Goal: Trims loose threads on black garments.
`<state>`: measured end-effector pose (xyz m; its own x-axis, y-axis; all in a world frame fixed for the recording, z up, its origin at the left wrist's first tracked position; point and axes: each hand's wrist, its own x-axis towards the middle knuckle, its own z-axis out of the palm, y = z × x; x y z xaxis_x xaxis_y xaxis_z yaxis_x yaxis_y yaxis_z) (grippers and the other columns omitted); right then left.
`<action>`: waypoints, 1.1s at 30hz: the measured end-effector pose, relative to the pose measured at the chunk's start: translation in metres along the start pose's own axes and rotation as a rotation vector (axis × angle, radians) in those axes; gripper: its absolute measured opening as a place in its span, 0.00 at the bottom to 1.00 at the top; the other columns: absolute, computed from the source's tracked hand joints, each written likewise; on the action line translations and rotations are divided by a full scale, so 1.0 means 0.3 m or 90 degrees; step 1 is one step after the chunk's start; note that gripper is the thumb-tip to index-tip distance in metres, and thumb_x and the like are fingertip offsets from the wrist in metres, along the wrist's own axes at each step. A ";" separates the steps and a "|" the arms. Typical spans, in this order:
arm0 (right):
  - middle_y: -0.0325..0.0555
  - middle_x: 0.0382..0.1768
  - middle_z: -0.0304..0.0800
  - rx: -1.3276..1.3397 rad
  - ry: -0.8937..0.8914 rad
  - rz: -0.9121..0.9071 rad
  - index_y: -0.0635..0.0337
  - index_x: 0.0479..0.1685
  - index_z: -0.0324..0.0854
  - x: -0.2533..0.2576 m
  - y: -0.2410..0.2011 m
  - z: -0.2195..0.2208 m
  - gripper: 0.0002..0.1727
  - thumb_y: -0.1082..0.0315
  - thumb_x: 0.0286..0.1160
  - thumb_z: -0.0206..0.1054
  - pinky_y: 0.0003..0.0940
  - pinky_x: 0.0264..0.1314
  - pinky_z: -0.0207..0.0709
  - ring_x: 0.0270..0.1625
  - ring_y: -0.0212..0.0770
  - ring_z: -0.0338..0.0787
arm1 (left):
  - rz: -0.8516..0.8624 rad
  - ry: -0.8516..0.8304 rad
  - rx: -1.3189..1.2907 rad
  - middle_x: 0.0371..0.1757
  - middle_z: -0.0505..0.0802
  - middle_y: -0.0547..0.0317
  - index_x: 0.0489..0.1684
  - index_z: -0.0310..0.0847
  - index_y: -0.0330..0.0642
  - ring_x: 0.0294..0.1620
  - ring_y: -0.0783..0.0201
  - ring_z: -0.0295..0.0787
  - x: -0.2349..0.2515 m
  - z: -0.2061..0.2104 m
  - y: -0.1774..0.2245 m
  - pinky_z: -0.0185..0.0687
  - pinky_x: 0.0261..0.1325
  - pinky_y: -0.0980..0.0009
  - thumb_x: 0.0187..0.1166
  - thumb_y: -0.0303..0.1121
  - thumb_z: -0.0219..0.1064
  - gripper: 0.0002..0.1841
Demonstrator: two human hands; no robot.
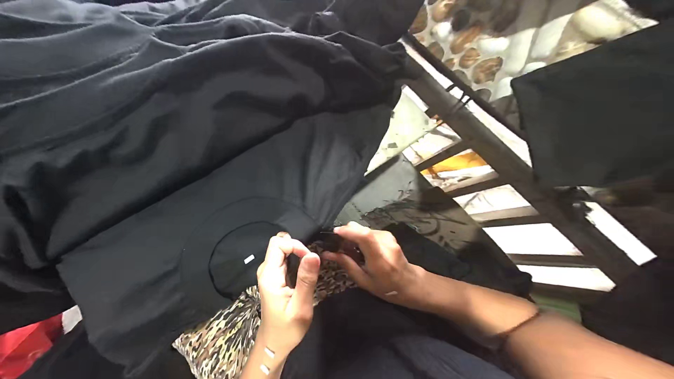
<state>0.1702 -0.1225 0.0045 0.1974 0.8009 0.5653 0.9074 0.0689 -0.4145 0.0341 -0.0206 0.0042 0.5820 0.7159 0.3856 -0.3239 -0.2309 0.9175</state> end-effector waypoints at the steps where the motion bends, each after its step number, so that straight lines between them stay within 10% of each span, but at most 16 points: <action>1: 0.50 0.27 0.86 0.004 -0.003 0.012 0.68 0.48 0.77 0.006 -0.007 0.002 0.17 0.58 0.86 0.63 0.21 0.29 0.76 0.24 0.34 0.83 | 0.000 -0.003 -0.003 0.38 0.83 0.85 0.38 0.75 0.52 0.46 0.96 0.77 -0.003 -0.001 0.001 0.72 0.50 0.94 0.89 0.45 0.58 0.11; 21: 0.40 0.19 0.75 0.010 -0.021 0.090 0.68 0.44 0.80 0.045 0.015 -0.066 0.22 0.52 0.86 0.61 0.19 0.25 0.66 0.21 0.28 0.72 | -0.155 0.046 -0.268 0.39 0.88 0.82 0.43 0.82 0.57 0.40 0.87 0.83 0.018 -0.047 -0.003 0.77 0.44 0.88 0.82 0.38 0.64 0.02; 24: 0.39 0.18 0.75 0.007 -0.039 0.075 0.67 0.43 0.83 0.061 0.021 -0.075 0.22 0.53 0.85 0.62 0.21 0.25 0.66 0.20 0.29 0.71 | -0.129 0.031 -0.192 0.38 0.88 0.85 0.46 0.78 0.56 0.37 0.90 0.82 0.014 -0.037 0.000 0.77 0.38 0.89 0.75 0.34 0.70 0.08; 28: 0.51 0.33 0.90 -0.082 0.007 0.034 0.67 0.47 0.88 0.096 0.046 -0.083 0.16 0.60 0.78 0.67 0.33 0.28 0.74 0.28 0.40 0.85 | 0.031 0.035 0.188 0.48 0.93 0.62 0.50 0.83 0.36 0.56 0.78 0.87 0.022 0.016 -0.047 0.79 0.65 0.81 0.69 0.27 0.72 0.12; 33: 0.47 0.30 0.88 -0.068 0.012 0.036 0.68 0.49 0.87 0.098 0.060 -0.094 0.15 0.62 0.77 0.69 0.27 0.29 0.74 0.28 0.36 0.83 | 0.194 0.115 0.229 0.30 0.90 0.62 0.31 0.90 0.38 0.37 0.80 0.83 0.067 0.036 -0.107 0.77 0.46 0.86 0.79 0.33 0.70 0.10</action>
<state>0.2027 -0.1144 0.0339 0.2560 0.7900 0.5571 0.9286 -0.0408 -0.3689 0.0643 -0.0060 -0.0164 0.3517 0.6761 0.6475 -0.1627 -0.6370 0.7535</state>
